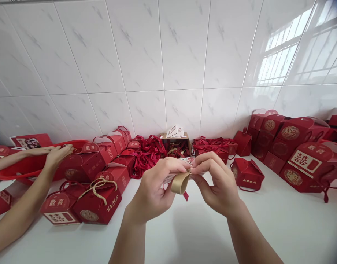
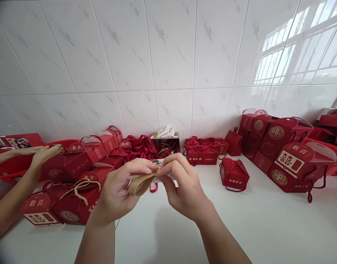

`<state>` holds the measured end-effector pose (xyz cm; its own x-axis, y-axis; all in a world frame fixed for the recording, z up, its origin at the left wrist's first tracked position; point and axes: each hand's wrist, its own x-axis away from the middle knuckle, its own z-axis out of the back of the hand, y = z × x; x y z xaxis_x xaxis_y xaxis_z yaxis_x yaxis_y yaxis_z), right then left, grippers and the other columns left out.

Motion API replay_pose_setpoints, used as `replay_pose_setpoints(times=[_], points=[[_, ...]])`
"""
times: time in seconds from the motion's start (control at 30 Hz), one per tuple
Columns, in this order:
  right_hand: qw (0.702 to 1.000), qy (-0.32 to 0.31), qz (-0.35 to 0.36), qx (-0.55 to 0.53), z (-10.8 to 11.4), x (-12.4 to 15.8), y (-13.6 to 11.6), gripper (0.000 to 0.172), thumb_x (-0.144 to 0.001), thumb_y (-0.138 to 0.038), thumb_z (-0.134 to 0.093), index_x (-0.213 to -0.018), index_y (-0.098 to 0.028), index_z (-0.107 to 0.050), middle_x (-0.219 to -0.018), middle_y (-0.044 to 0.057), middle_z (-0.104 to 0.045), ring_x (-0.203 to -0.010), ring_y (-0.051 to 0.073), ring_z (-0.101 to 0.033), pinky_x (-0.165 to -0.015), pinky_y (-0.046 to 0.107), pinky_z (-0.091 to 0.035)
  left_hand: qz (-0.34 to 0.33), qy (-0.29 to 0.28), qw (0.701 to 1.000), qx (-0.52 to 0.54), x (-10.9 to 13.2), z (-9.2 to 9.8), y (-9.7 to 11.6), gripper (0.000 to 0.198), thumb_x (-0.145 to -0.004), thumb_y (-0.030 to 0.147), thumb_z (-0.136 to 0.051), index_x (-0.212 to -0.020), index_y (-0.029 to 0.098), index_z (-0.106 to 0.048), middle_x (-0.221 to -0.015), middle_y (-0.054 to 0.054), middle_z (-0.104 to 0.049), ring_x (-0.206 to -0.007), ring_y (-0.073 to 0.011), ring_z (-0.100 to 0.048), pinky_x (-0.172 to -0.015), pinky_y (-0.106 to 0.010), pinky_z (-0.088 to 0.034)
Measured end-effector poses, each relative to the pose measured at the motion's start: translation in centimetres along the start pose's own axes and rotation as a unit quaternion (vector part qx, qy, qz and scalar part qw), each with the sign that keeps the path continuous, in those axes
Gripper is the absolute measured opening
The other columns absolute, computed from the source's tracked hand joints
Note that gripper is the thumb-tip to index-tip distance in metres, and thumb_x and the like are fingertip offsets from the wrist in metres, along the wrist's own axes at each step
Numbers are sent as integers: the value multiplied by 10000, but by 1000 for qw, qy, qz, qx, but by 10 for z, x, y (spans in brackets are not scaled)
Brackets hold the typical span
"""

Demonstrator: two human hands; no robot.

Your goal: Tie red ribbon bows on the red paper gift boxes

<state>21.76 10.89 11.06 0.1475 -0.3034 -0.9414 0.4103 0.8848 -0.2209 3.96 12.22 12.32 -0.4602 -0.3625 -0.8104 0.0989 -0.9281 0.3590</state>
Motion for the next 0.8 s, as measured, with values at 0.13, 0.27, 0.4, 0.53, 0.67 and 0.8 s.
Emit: replay_pose_setpoints(times=[0.13,0.27,0.4,0.53,0.67,0.8], points=[[1000,6,-5,8,-2,0,1,211,-814,-7,-526,-871,-209,-511,-861,35,-521,-777,146,-567,-646,285,-489,48,23,998,-23,1,-4,2,404,-782,-1,-549,-1112,226,-497,-1031,-37,-649,-997,-162,-638,-828,-255,-558],[1000,15,-23,14,-6,2,5,194,-819,-30,-524,-863,-218,-506,-854,29,-525,-763,148,-569,-634,292,-491,93,49,994,-32,0,-7,1,385,-781,2,-556,-1079,230,-472,-958,-9,-674,-912,-134,-663,-749,-195,-559],[999,21,-43,10,-12,2,8,188,-813,-40,-528,-855,-222,-507,-844,26,-527,-754,149,-565,-619,292,-490,122,48,990,-42,-2,-8,0,333,-801,4,-531,-1042,228,-480,-882,16,-670,-776,-93,-654,-665,-154,-534],[997,35,-63,-10,-19,3,8,176,-815,-48,-532,-843,-221,-522,-829,23,-534,-748,145,-564,-617,286,-489,152,47,987,-26,-3,-5,-1,262,-837,66,-539,-1033,228,-476,-844,16,-655,-723,-91,-640,-619,-159,-524],[987,53,-121,-90,-18,2,11,185,-810,-149,-619,-928,-244,-514,-871,22,-575,-805,162,-593,-673,305,-513,176,56,983,8,-1,5,0,251,-858,115,-544,-1062,241,-471,-860,1,-658,-732,-118,-651,-573,-184,-524],[971,-100,-188,-106,0,1,18,594,-701,-299,-761,-1198,-276,-436,-1149,68,-572,-1041,225,-568,-835,369,-510,145,129,981,11,1,17,6,305,-837,130,-591,-1100,241,-484,-868,-12,-673,-815,-157,-664,-623,-225,-547]])
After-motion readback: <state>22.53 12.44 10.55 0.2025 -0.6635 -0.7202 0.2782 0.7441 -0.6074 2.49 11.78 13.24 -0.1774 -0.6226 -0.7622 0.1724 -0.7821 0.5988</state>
